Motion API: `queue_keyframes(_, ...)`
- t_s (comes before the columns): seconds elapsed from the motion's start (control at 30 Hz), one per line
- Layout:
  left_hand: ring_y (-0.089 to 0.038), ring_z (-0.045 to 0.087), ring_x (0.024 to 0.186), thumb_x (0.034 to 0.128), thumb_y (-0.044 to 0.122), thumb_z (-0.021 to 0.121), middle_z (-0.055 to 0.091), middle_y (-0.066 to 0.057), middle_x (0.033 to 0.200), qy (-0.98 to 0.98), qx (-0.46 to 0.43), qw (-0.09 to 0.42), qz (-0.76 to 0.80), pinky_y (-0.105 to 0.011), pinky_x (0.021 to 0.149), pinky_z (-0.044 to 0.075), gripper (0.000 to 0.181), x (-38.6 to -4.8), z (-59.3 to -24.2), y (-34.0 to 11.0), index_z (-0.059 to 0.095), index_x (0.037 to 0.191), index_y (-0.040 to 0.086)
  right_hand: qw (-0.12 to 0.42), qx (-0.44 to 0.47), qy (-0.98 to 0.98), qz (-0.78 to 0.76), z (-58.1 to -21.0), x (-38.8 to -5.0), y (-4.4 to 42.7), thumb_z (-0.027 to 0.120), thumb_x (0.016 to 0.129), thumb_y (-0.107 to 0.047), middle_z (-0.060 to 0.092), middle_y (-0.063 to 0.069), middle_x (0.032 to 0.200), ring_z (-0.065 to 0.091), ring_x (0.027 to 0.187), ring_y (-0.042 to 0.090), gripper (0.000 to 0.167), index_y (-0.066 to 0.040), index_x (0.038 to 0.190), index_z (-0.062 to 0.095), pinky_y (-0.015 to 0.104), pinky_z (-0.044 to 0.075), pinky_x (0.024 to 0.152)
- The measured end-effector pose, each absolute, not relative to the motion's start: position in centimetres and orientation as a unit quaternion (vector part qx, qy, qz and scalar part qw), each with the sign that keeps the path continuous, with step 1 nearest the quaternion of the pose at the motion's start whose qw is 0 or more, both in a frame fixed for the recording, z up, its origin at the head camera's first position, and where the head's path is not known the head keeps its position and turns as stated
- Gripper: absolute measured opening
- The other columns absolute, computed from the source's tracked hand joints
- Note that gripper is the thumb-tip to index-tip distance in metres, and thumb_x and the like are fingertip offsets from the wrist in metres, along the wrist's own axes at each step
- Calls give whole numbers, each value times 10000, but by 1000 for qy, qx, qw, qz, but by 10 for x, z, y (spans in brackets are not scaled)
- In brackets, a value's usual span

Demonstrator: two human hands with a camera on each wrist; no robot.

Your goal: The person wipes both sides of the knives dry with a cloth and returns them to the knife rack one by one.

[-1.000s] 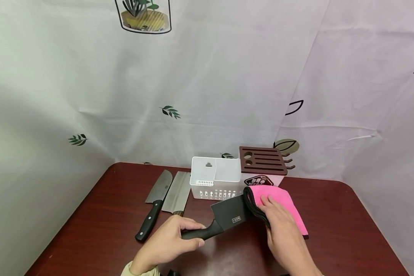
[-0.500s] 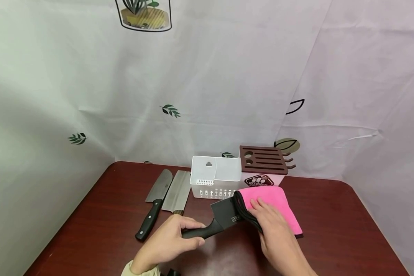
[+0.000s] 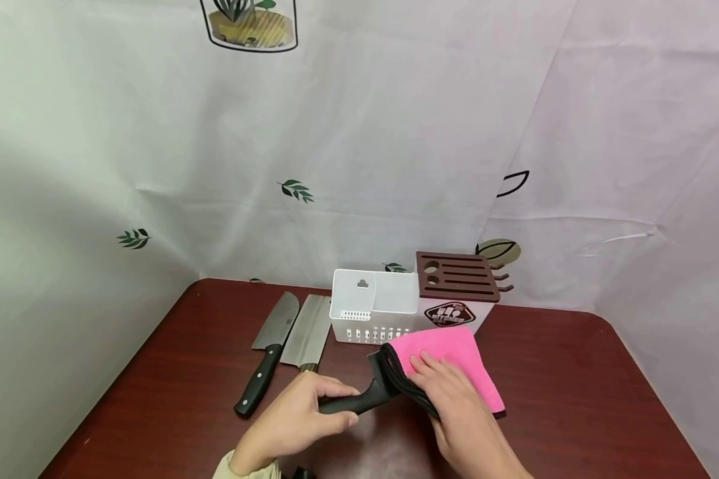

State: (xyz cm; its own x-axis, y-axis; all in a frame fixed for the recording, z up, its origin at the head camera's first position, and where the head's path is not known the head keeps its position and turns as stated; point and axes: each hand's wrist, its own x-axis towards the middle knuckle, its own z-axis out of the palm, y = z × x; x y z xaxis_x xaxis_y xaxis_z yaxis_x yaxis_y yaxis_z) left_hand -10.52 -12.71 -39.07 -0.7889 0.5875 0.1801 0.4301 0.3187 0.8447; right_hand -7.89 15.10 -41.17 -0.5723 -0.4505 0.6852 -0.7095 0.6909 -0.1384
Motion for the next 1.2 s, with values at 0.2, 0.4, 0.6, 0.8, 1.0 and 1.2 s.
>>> queue_keyframes(0.2, -8, 576, 717, 803, 63, 750, 681, 142, 805, 807, 322, 72, 489, -204, 627, 519, 254, -105, -391, -126, 789, 1007, 210, 319, 371, -843, 223, -412, -78, 145, 322, 1104, -281, 644, 138, 1317, 583, 1239, 335, 427, -40, 1186, 664, 326, 271, 1197)
queue_keyframes(0.4, -8, 590, 726, 807, 72, 749, 684, 155, 813, 810, 328, 66, 482, -209, 639, 529, 250, -106, -392, -125, 786, 1005, 220, 327, 395, -825, 236, -412, -77, 140, 353, 1100, -250, 640, 148, 1317, 594, 1232, 320, 399, -22, 1241, 648, 333, 312, 1174)
queue_keyframes(0.6, -14, 599, 724, 814, 72, 748, 694, 143, 827, 806, 325, 78, 489, -214, 638, 535, 218, -107, -390, -124, 790, 980, 207, 297, 404, -819, 278, -412, -73, 136, 406, 1089, -268, 628, 120, 1342, 589, 1248, 281, 411, -12, 1353, 590, 289, 294, 1184)
queue_keyframes(0.8, 7, 563, 676, 807, 73, 746, 669, 155, 764, 805, 319, 82, 494, -200, 603, 520, 160, -107, -392, -122, 772, 897, 202, 313, 447, -783, 298, -414, -74, 132, 448, 1080, -226, 623, 142, 1340, 583, 1246, 293, 392, 38, 1335, 584, 308, 306, 1185)
queue_keyframes(1.0, 25, 525, 653, 790, 86, 761, 645, 185, 715, 808, 316, 73, 493, -183, 589, 495, 175, -107, -393, -121, 761, 857, 248, 324, 486, -758, 290, -416, -77, 129, 463, 1074, -198, 611, 175, 1353, 570, 1262, 315, 367, 49, 1312, 594, 344, 305, 1189)
queue_keyframes(1.2, 12, 541, 664, 797, 106, 778, 670, 165, 728, 808, 311, 80, 494, -190, 600, 503, 168, -106, -393, -121, 761, 847, 265, 301, 474, -781, 273, -416, -73, 127, 422, 1083, -254, 587, 144, 1396, 545, 1299, 292, 382, -30, 1328, 611, 341, 279, 1199)
